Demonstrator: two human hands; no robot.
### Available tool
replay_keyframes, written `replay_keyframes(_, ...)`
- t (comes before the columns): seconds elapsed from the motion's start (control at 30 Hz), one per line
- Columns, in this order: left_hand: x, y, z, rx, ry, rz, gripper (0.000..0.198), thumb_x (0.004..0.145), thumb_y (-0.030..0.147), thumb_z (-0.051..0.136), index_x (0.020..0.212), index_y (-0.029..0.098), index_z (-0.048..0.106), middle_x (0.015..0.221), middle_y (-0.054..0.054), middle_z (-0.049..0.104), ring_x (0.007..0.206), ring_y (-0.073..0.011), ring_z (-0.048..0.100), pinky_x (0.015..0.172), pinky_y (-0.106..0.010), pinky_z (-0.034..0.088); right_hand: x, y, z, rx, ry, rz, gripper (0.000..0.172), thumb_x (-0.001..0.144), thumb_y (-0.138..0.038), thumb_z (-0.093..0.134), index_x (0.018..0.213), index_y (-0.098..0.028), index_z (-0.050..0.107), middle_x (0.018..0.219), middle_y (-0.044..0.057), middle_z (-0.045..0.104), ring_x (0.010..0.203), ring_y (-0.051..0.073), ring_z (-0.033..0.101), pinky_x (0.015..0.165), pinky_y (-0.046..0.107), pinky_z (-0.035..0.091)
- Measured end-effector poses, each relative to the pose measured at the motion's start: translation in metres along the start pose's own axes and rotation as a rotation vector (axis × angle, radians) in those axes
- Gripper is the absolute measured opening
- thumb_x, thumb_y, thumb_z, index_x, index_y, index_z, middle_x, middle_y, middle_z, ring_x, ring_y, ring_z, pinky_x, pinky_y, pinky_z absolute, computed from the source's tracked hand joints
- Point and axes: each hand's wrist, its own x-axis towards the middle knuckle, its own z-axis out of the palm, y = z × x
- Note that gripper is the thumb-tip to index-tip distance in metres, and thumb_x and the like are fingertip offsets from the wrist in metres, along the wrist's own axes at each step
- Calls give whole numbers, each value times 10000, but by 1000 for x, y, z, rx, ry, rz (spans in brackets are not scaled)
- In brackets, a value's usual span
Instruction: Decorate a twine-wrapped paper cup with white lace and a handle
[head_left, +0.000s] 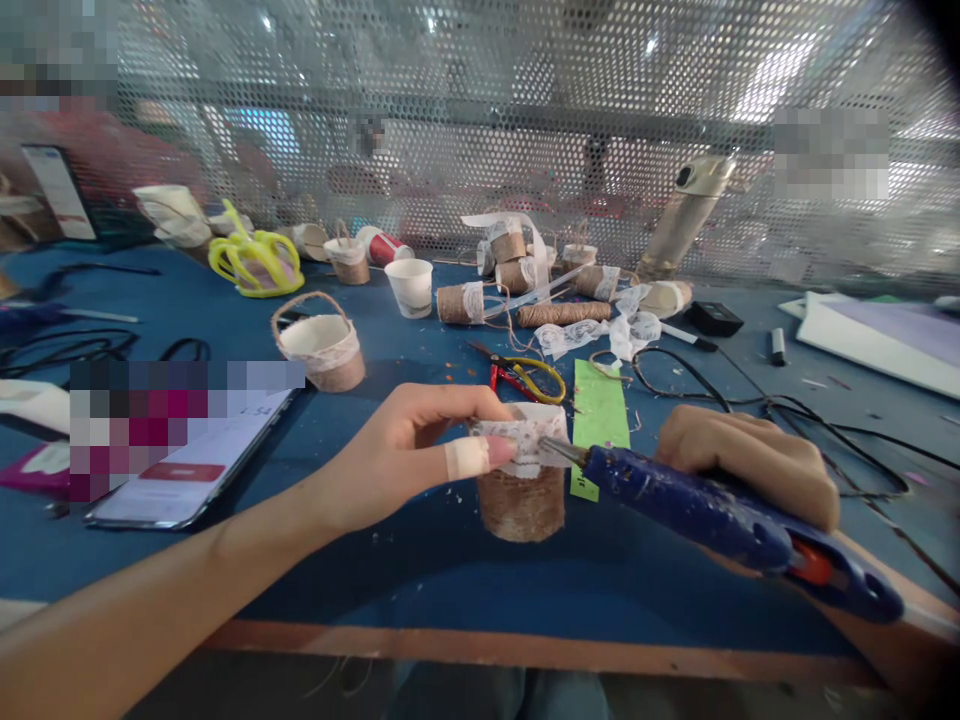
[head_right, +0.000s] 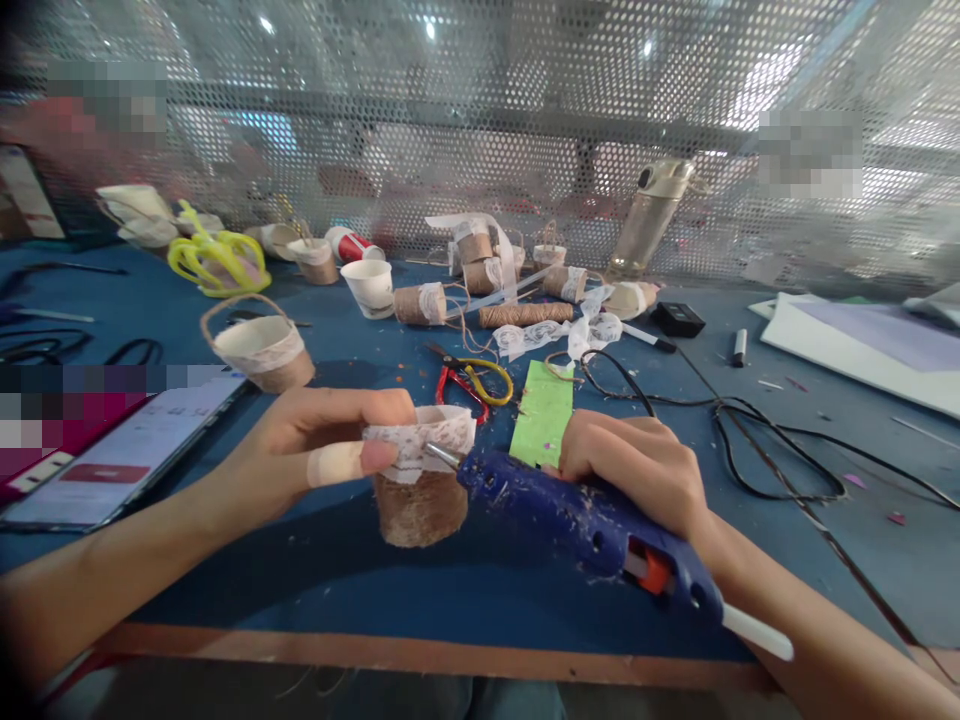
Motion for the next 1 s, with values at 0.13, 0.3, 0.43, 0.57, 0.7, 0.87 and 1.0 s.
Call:
replay_keyframes(0.13, -1, -1, 0, 47, -33, 79, 166, 934, 249, 659, 798, 164, 704, 844, -38, 693, 841, -203, 634, 825, -319, 503, 0, 2, 1, 70, 52, 37, 211, 930, -222, 609, 767, -236, 476, 668, -1, 495, 552, 152, 514, 501, 280, 399)
replay_keyframes(0.3, 0, -5, 2, 154, -99, 233, 65, 923, 184, 668, 905, 176, 729, 937, -64, 712, 920, -220, 615, 908, -359, 485, 3, -5, 7, 293, 149, 188, 174, 802, -142, 713, 795, -230, 563, 750, 9, 642, 657, 174, 619, 568, 293, 486)
replay_keyframes(0.43, 2, -5, 5, 76, -121, 174, 96, 933, 225, 667, 912, 159, 733, 968, -85, 700, 953, -233, 619, 911, -356, 506, 6, -13, 17, 445, 206, 381, 249, 780, -146, 801, 817, -236, 571, 744, -27, 685, 652, 160, 672, 629, 298, 564)
replay_keyframes(0.57, 4, -9, 10, -70, -136, 69, 144, 931, 278, 675, 897, 148, 729, 971, -86, 675, 970, -245, 624, 910, -364, 515, 8, -15, 25, 745, 101, 596, 231, 839, -238, 793, 923, -228, 578, 670, -53, 682, 426, 110, 618, 398, 218, 517)
replay_keyframes(0.7, 5, -15, 16, -247, -135, -11, 169, 921, 303, 697, 836, 157, 710, 1006, -73, 666, 974, -231, 617, 868, -326, 519, 7, -13, 28, 880, 14, 735, 263, 846, -319, 798, 932, -214, 572, 600, -63, 641, 440, 117, 630, 412, 210, 541)
replay_keyframes(0.87, 7, -21, 24, -371, -24, -19, 314, 905, 353, 732, 1184, 222, 671, 1313, -91, 617, 1195, -276, 586, 997, -360, 488, 9, -10, 31, 1072, 73, 794, 259, 844, -335, 796, 806, -193, 583, 770, -19, 663, 459, 81, 611, 410, 193, 543)
replay_keyframes(1.0, 6, -25, 30, -482, -72, -104, 640, 874, 360, 780, 1440, 308, 484, 1523, -97, 509, 1390, -300, 486, 1125, -424, 421, 15, -12, 30, 1168, 155, 757, 248, 814, -274, 810, 752, -190, 585, 855, -28, 625, 447, 51, 566, 369, 177, 507)
